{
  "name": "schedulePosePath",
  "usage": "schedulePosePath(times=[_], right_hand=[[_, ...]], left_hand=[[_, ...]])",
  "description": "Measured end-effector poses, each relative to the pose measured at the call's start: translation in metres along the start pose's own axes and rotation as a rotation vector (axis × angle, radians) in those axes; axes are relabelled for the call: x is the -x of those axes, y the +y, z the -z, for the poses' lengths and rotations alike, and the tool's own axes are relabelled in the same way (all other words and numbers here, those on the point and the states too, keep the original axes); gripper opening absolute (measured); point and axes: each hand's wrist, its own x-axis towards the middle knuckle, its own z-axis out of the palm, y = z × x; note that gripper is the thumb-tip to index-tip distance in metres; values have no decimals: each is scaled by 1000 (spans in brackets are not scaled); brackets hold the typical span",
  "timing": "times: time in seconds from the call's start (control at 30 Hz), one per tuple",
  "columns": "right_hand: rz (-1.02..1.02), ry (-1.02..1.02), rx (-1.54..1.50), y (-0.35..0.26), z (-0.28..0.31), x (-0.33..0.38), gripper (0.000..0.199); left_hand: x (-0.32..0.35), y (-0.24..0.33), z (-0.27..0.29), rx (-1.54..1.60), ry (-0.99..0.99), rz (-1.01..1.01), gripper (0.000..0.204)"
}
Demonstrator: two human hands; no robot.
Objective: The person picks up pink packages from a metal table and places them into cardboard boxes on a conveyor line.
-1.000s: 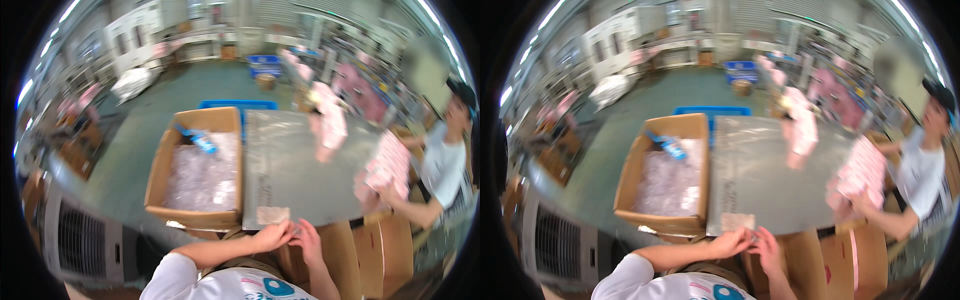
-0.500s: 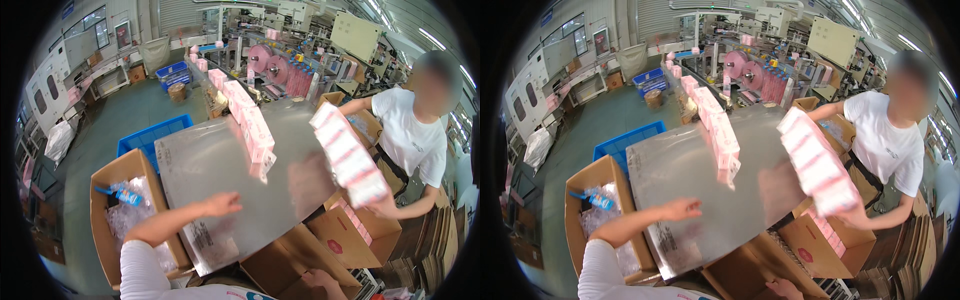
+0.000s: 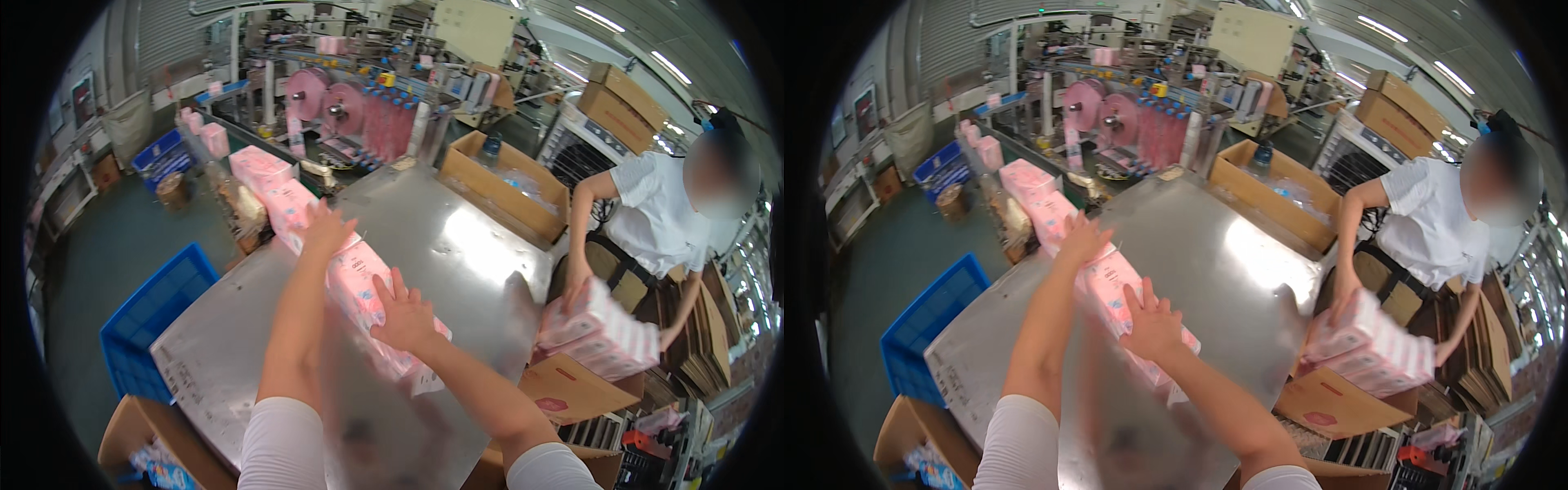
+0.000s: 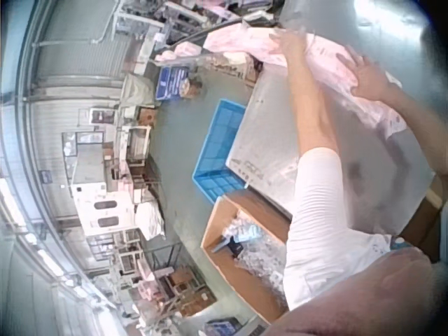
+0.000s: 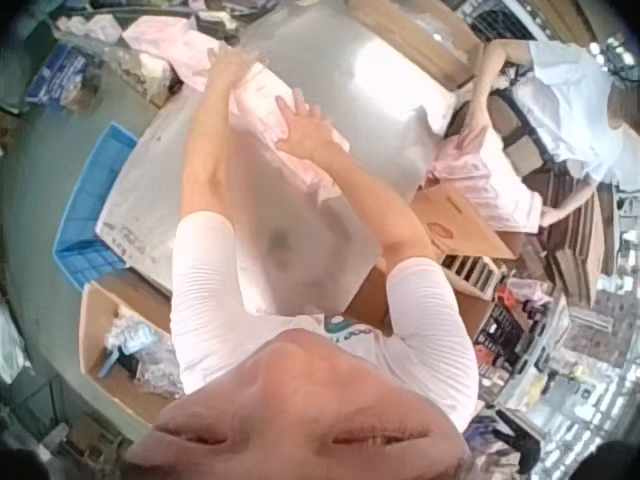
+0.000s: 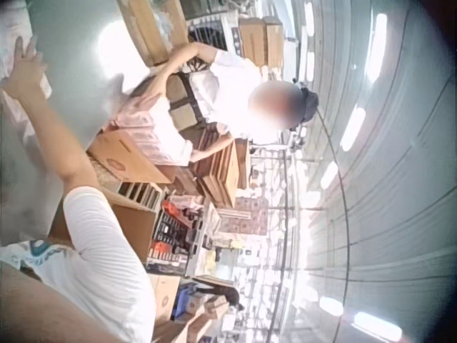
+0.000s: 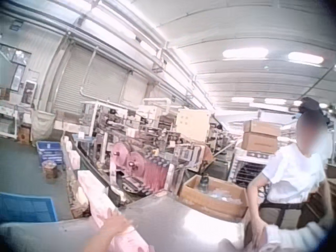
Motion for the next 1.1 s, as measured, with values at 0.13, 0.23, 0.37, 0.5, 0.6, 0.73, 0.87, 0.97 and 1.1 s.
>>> schedulePosePath(times=[0.13, 0.23, 0.37, 0.5, 0.6, 0.73, 0.87, 0.97, 1.1], right_hand=[[-111, 42, -61, 25, 2, 10, 87], [-161, 61, -75, 33, 3, 15, 87], [-139, 63, -71, 32, 2, 25, 86], [62, 83, -154, 19, -12, 46, 85], [222, 4, -366, -28, -17, 72, 83], [526, -316, -755, -110, -13, 56, 65], [697, 672, -33, -94, -4, -97, 64], [197, 535, 118, -57, 4, -138, 78], [77, 114, -22, -42, 3, -105, 90]], left_hand=[[13, -4, 19, -33, -117, -23, 44], [43, -23, 24, -13, -93, -192, 38], [157, -23, 72, -48, -109, -336, 29], [297, -31, 140, -45, -155, -321, 27], [368, -45, 198, 9, -287, -186, 38], [406, -68, 219, -68, -154, 50, 54], [402, -69, 199, -344, -70, -56, 68], [402, -66, 202, -324, -129, 18, 69], [401, -67, 195, -302, -122, 47, 67]])
